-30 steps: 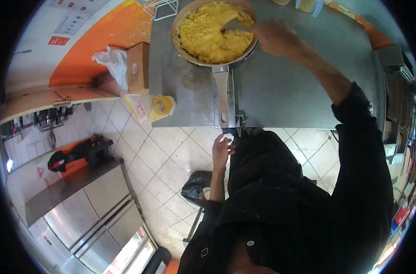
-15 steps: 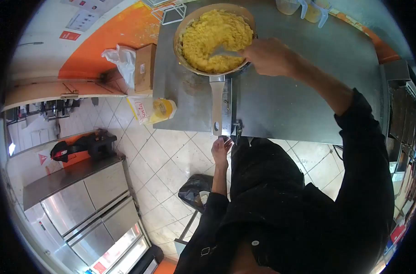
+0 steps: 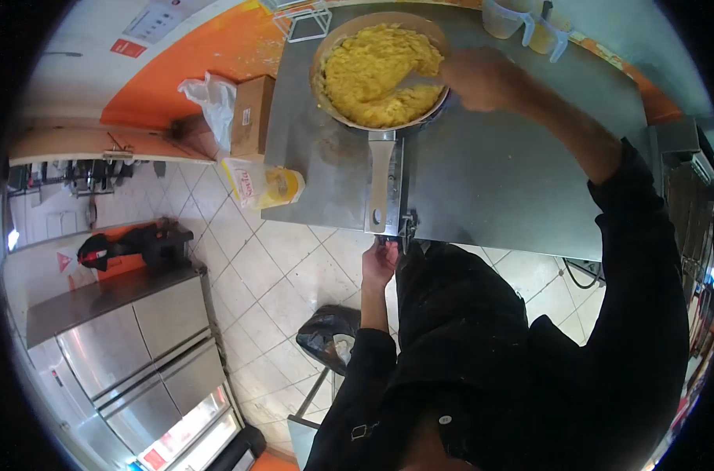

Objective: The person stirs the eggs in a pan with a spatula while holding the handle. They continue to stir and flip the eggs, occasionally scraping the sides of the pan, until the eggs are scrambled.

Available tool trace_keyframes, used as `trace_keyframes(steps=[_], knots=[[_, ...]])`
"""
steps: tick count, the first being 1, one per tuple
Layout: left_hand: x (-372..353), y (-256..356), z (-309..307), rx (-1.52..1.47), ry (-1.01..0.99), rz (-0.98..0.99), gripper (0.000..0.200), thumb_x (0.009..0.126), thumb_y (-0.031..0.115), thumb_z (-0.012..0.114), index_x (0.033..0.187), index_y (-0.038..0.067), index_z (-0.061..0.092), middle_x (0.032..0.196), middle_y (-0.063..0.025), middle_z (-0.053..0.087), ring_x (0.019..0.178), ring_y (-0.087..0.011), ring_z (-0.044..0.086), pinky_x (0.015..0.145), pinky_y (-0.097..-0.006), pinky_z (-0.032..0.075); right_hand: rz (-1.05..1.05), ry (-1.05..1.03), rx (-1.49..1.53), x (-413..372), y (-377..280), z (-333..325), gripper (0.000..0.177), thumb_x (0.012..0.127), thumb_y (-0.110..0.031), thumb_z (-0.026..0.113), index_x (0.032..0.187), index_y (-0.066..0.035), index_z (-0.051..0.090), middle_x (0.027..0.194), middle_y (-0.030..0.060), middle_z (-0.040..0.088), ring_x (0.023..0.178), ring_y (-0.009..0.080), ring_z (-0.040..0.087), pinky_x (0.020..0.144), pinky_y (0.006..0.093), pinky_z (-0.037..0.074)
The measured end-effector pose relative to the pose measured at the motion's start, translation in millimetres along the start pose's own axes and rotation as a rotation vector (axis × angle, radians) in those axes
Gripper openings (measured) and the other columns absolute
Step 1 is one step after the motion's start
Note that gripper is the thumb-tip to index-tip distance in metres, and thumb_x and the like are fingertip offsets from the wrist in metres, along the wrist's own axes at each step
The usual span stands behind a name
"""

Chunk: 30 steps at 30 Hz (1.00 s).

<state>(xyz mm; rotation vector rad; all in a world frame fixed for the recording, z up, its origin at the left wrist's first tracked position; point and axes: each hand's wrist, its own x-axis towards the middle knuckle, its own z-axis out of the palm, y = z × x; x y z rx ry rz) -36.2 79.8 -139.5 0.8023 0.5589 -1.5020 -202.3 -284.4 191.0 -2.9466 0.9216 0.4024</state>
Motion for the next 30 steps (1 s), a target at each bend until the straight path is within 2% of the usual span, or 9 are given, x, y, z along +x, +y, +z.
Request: trace_keyframes(steps=[7,10,12,15,18,23,26,28,30], knots=[[-14,-7,15,0.235,0.101,0.106,0.029,0.1,0.028,0.049,0.097,0.0,0.06,0.087,-0.0107,0.064,0.087,-0.0247,0.065,0.078,-0.0363,0.058,-0.036,-0.017,0.203,44,-9,38,0.021,0.082,-0.005,0.057,0.1,-0.002,0.066,0.089,0.0171,0.067,0.085,0.0344,0.066,0.072,0.0472,0.052],[-42,-16,40,0.635,0.42,0.267,0.033,0.1,0.029,0.05,0.102,-0.001,0.062,0.089,-0.0106,0.064,0.085,-0.0217,0.064,0.077,-0.0357,0.055,-0.008,-0.089,0.107,7,2,-5,0.025,0.088,-0.009,0.056,0.112,-0.006,0.065,0.099,0.0163,0.065,0.093,0.0334,0.062,0.079,0.0465,0.05],[-53,-17,42,1.238,0.526,1.056,0.043,0.101,0.035,0.047,0.119,-0.003,0.058,0.096,-0.0106,0.063,0.084,-0.0172,0.061,0.073,-0.0314,0.05,0.005,-0.076,0.138,-17,5,-26,0.027,0.09,-0.01,0.056,0.116,-0.007,0.064,0.101,0.0155,0.064,0.096,0.0329,0.061,0.08,0.0464,0.049],[-94,1,105,0.94,0.145,0.798,0.044,0.102,0.035,0.046,0.12,-0.003,0.057,0.095,-0.0095,0.063,0.084,-0.0172,0.061,0.076,-0.0309,0.05,-0.007,-0.055,0.171,-30,-7,-29,0.031,0.092,-0.01,0.054,0.122,-0.009,0.062,0.095,0.015,0.065,0.092,0.034,0.062,0.078,0.0464,0.049],[-109,1,173,0.95,-0.021,0.711,0.044,0.103,0.034,0.045,0.125,-0.003,0.054,0.094,-0.0076,0.062,0.081,-0.0148,0.061,0.077,-0.0294,0.051,-0.158,-0.075,0.369,5,-27,7,0.017,0.092,-0.01,0.052,0.103,-0.004,0.063,0.083,0.0188,0.063,0.082,0.0339,0.063,0.072,0.0469,0.049],[-81,-5,168,0.969,-0.132,0.593,0.047,0.103,0.034,0.045,0.132,-0.003,0.049,0.093,-0.0066,0.062,0.08,-0.0139,0.062,0.077,-0.026,0.051,0.059,-0.168,0.232,104,-36,0,0.012,0.079,0.0,0.047,0.084,-0.001,0.057,0.073,0.0181,0.061,0.062,0.0266,0.063,0.05,0.0419,0.048],[-81,2,163,0.957,-0.176,0.499,0.048,0.103,0.035,0.045,0.132,-0.003,0.05,0.095,-0.0067,0.062,0.081,-0.0135,0.063,0.077,-0.0249,0.052,0.257,-0.25,0.263,98,-32,-32,0.009,0.083,-0.003,0.049,0.083,-0.001,0.058,0.067,0.0157,0.058,0.061,0.024,0.062,0.052,0.0405,0.047],[-80,7,162,0.933,-0.216,0.483,0.047,0.103,0.035,0.045,0.13,-0.003,0.051,0.095,-0.0064,0.062,0.082,-0.0131,0.062,0.077,-0.0247,0.052,-0.064,-0.192,-0.199,121,38,35,0.014,0.09,-0.009,0.049,0.084,-0.001,0.059,0.065,0.0141,0.057,0.06,0.0225,0.06,0.053,0.0393,0.045],[-76,14,155,0.952,-0.306,0.448,0.045,0.103,0.035,0.046,0.128,-0.002,0.052,0.095,-0.0055,0.062,0.082,-0.0113,0.061,0.075,-0.0242,0.052,-0.057,-0.126,-0.109,70,29,-5,0.02,0.096,-0.015,0.047,0.09,-0.002,0.061,0.067,0.0126,0.058,0.06,0.0222,0.058,0.056,0.0383,0.044]])
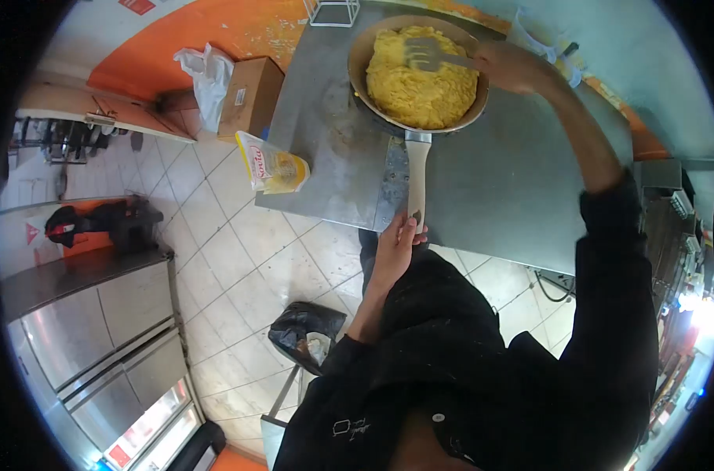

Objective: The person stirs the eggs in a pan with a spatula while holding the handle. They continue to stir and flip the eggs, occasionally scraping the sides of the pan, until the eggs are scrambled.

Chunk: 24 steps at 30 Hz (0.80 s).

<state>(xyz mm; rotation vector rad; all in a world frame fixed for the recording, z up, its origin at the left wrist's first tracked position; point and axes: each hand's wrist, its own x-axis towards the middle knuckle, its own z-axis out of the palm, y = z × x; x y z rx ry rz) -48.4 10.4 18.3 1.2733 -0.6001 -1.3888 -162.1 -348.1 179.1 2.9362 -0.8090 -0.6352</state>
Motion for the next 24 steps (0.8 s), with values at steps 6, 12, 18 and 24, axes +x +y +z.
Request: trace_keyframes(steps=[6,12,18,24], knots=[[-11,1,-47,0.105,-0.083,-0.202,0.035,0.1,0.029,0.052,0.106,-0.003,0.061,0.081,-0.0055,0.065,0.072,-0.0134,0.064,0.063,-0.0283,0.052,0.389,0.045,0.292,-68,1,-32,0.023,0.098,-0.017,0.046,0.103,-0.003,0.063,0.073,0.0149,0.062,0.064,0.0275,0.06,0.061,0.04,0.046],[-21,-83,-114,0.412,-0.097,-0.543,0.034,0.095,0.032,0.058,0.094,-0.001,0.066,0.072,-0.0086,0.069,0.059,-0.0177,0.067,0.057,-0.0277,0.052,0.107,0.126,0.231,6,3,34,0.02,0.089,-0.004,0.049,0.099,0.001,0.065,0.083,0.0212,0.065,0.08,0.0351,0.066,0.072,0.0454,0.051],[-1,-135,-107,0.222,-0.048,-0.272,0.032,0.087,0.024,0.071,0.096,-0.006,0.063,0.085,-0.0113,0.071,0.071,-0.0154,0.069,0.061,-0.0277,0.054,0.165,0.139,0.355,-25,-101,-15,0.031,0.097,-0.014,0.047,0.125,-0.009,0.06,0.075,0.0209,0.064,0.07,0.0342,0.066,0.063,0.0455,0.051],[-3,-114,-89,-0.317,0.052,-0.483,0.025,0.091,0.023,0.067,0.098,0.0,0.063,0.088,-0.0111,0.069,0.082,-0.0158,0.069,0.075,-0.0269,0.056,0.225,-0.01,-0.019,-89,-144,-60,0.032,0.095,-0.011,0.048,0.126,-0.012,0.06,0.072,0.0182,0.064,0.064,0.0364,0.064,0.061,0.0476,0.052]])
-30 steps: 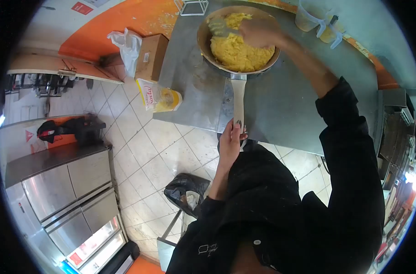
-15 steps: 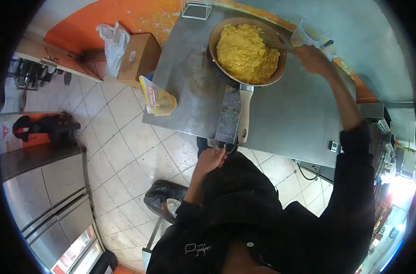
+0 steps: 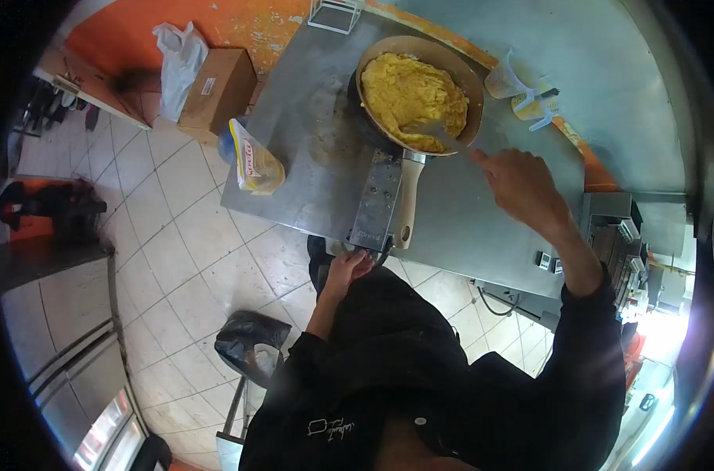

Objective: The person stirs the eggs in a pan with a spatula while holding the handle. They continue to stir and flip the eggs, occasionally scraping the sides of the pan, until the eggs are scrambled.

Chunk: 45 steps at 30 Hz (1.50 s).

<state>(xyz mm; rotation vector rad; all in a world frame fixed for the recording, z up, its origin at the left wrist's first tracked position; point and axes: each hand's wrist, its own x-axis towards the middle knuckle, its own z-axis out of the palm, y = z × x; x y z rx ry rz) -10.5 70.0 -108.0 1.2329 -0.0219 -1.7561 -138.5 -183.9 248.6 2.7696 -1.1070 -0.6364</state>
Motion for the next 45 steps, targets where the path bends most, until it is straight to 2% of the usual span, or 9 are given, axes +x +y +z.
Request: trace_keyframes(steps=[7,9,15,22,24,26,30,35,45], knots=[[6,-28,5,0.159,0.22,0.404,0.018,0.088,0.014,0.07,0.09,-0.001,0.059,0.087,-0.0124,0.069,0.08,-0.0141,0.068,0.067,-0.0272,0.055,0.061,0.092,0.143,64,47,80,0.036,0.093,-0.009,0.048,0.127,-0.012,0.059,0.077,0.0206,0.066,0.07,0.0391,0.065,0.064,0.0497,0.052],[-4,-17,13,0.753,0.427,0.629,0.021,0.086,0.016,0.071,0.083,0.002,0.056,0.084,-0.0156,0.067,0.066,-0.0225,0.068,0.054,-0.0318,0.052,0.078,0.14,0.217,66,52,84,0.036,0.092,-0.009,0.048,0.127,-0.012,0.059,0.078,0.0208,0.065,0.071,0.0394,0.065,0.066,0.0492,0.052],[4,-28,23,1.182,0.681,1.109,0.019,0.075,0.011,0.071,0.079,0.007,0.053,0.076,-0.0112,0.054,0.072,-0.0333,0.057,0.06,-0.0432,0.046,-0.017,0.018,0.259,40,60,52,0.032,0.091,-0.008,0.049,0.121,-0.005,0.061,0.081,0.0225,0.064,0.076,0.0398,0.065,0.067,0.0483,0.051],[-36,8,47,1.328,0.828,1.027,0.014,0.077,0.016,0.067,0.086,0.009,0.058,0.083,-0.0087,0.057,0.08,-0.0296,0.057,0.069,-0.0409,0.045,-0.196,0.214,0.287,56,43,80,0.025,0.09,-0.008,0.05,0.112,-0.004,0.062,0.079,0.0236,0.064,0.073,0.0409,0.064,0.066,0.0499,0.05],[-59,31,61,1.324,0.766,0.795,0.021,0.084,0.022,0.066,0.096,0.005,0.063,0.087,-0.008,0.063,0.084,-0.026,0.062,0.075,-0.0386,0.048,-0.251,0.187,0.361,36,45,60,0.023,0.089,-0.007,0.051,0.109,-0.003,0.062,0.078,0.0231,0.065,0.073,0.0407,0.065,0.066,0.0499,0.051],[-64,50,79,0.418,0.384,0.662,0.034,0.091,0.031,0.064,0.108,0.001,0.064,0.095,-0.0099,0.068,0.089,-0.021,0.065,0.079,-0.0341,0.05,-0.21,0.069,0.137,22,75,55,0.021,0.089,-0.007,0.05,0.107,-0.003,0.061,0.078,0.024,0.064,0.073,0.0411,0.064,0.065,0.0504,0.05],[-40,72,133,0.425,0.17,0.627,0.038,0.1,0.03,0.053,0.123,0.0,0.055,0.094,-0.0095,0.066,0.085,-0.015,0.064,0.076,-0.0288,0.052,-0.101,0.258,0.229,88,96,101,0.022,0.093,-0.009,0.046,0.102,-0.002,0.065,0.076,0.0256,0.062,0.069,0.0384,0.064,0.062,0.0484,0.049],[-15,89,151,0.193,0.026,0.432,0.044,0.101,0.041,0.046,0.118,0.001,0.055,0.074,-0.0022,0.055,0.052,-0.0071,0.051,0.046,-0.0229,0.043,-0.117,0.092,0.42,63,69,72,0.024,0.093,-0.01,0.05,0.109,-0.003,0.067,0.071,0.0227,0.06,0.058,0.0306,0.057,0.059,0.0423,0.045],[-15,93,139,0.174,-0.072,0.426,0.048,0.102,0.044,0.043,0.12,0.001,0.054,0.07,0.0004,0.049,0.046,-0.0047,0.043,0.041,-0.0211,0.036,0.114,-0.002,0.332,72,149,3,0.029,0.093,-0.014,0.053,0.117,-0.011,0.068,0.067,0.0107,0.064,0.061,0.0163,0.061,0.058,0.0349,0.046]])
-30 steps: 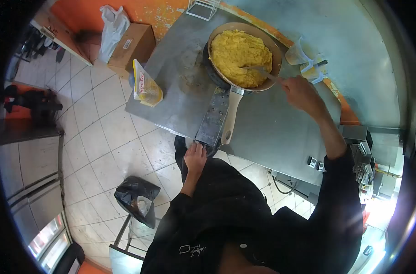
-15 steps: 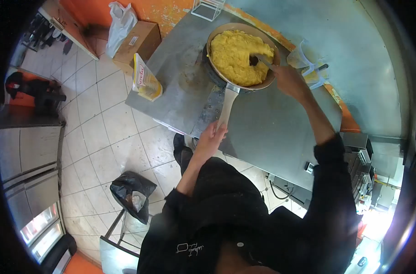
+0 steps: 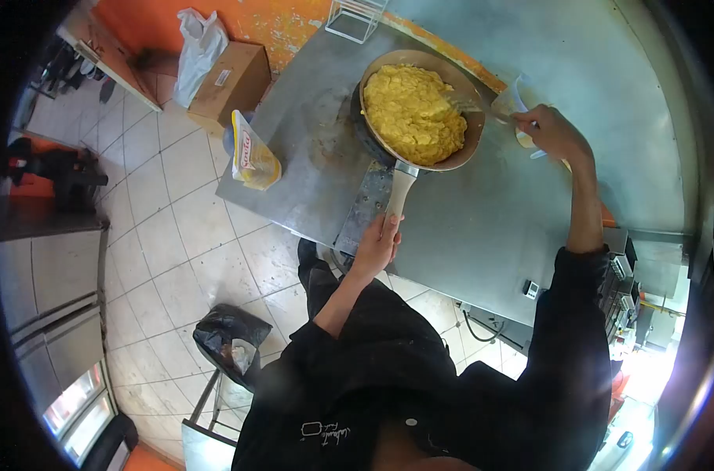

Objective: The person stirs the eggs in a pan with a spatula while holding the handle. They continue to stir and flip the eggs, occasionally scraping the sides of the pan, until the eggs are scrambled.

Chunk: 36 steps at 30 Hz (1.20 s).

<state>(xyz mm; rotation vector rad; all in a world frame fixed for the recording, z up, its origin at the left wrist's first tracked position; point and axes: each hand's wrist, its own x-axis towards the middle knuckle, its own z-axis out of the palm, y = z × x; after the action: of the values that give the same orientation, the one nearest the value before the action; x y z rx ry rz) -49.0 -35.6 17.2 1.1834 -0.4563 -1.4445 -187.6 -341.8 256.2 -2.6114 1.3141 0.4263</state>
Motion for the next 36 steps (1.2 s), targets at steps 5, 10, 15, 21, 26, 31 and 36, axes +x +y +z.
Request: trace_keyframes(steps=[5,10,15,21,26,31,36], knots=[[3,-7,-3,0.001,-0.04,0.006,0.043,0.103,0.04,0.041,0.117,0.002,0.054,0.069,0.0015,0.05,0.046,-0.0043,0.043,0.041,-0.0219,0.036,-0.009,-0.025,0.033,76,6,29,0.026,0.093,-0.014,0.051,0.11,-0.007,0.069,0.064,0.0118,0.061,0.06,0.0168,0.061,0.056,0.0359,0.045],[2,-4,-1,-0.014,-0.022,-0.01,0.046,0.102,0.043,0.042,0.119,0.001,0.053,0.068,0.0011,0.048,0.046,-0.0045,0.042,0.041,-0.0213,0.035,-0.249,-0.055,0.1,62,-69,39,0.02,0.089,-0.008,0.051,0.1,-0.003,0.067,0.067,0.0167,0.063,0.062,0.0246,0.063,0.059,0.0414,0.048],[2,-2,-1,0.012,-0.028,-0.009,0.051,0.101,0.047,0.042,0.12,0.001,0.052,0.069,0.0008,0.047,0.046,-0.0047,0.041,0.041,-0.021,0.034,-0.408,0.1,-0.16,-34,-94,80,0.022,0.087,-0.007,0.053,0.105,0.003,0.059,0.074,0.023,0.064,0.073,0.0359,0.068,0.07,0.0456,0.056],[1,1,2,-0.025,-0.027,-0.04,0.043,0.103,0.042,0.042,0.116,0.003,0.053,0.067,0.0021,0.048,0.045,-0.0038,0.042,0.041,-0.021,0.035,-0.093,0.058,-0.093,-14,-73,102,0.027,0.09,-0.007,0.051,0.115,0.0,0.06,0.081,0.0249,0.065,0.076,0.0379,0.067,0.072,0.05,0.054],[1,-1,-1,-0.011,-0.033,-0.03,0.043,0.103,0.042,0.042,0.117,0.003,0.053,0.067,0.0019,0.048,0.046,-0.0039,0.044,0.04,-0.0215,0.034,-0.205,0.054,0.133,-28,-64,88,0.036,0.095,-0.015,0.05,0.128,-0.006,0.058,0.08,0.0271,0.062,0.07,0.0382,0.063,0.063,0.0433,0.048],[-2,1,1,-0.002,-0.008,-0.036,0.042,0.103,0.041,0.041,0.116,0.003,0.053,0.067,0.0015,0.048,0.045,-0.0044,0.043,0.04,-0.022,0.035,0.067,-0.134,0.11,-29,-60,26,0.027,0.095,-0.016,0.05,0.115,-0.008,0.067,0.085,0.0233,0.066,0.078,0.0345,0.067,0.07,0.0465,0.049],[2,-3,1,-0.01,-0.032,-0.024,0.041,0.103,0.041,0.041,0.116,0.004,0.053,0.067,0.0014,0.048,0.045,-0.0045,0.043,0.041,-0.0218,0.035,-0.113,0.033,0.244,60,-40,100,0.024,0.094,-0.016,0.047,0.102,0.0,0.064,0.08,0.0242,0.064,0.076,0.036,0.066,0.069,0.0485,0.047]])
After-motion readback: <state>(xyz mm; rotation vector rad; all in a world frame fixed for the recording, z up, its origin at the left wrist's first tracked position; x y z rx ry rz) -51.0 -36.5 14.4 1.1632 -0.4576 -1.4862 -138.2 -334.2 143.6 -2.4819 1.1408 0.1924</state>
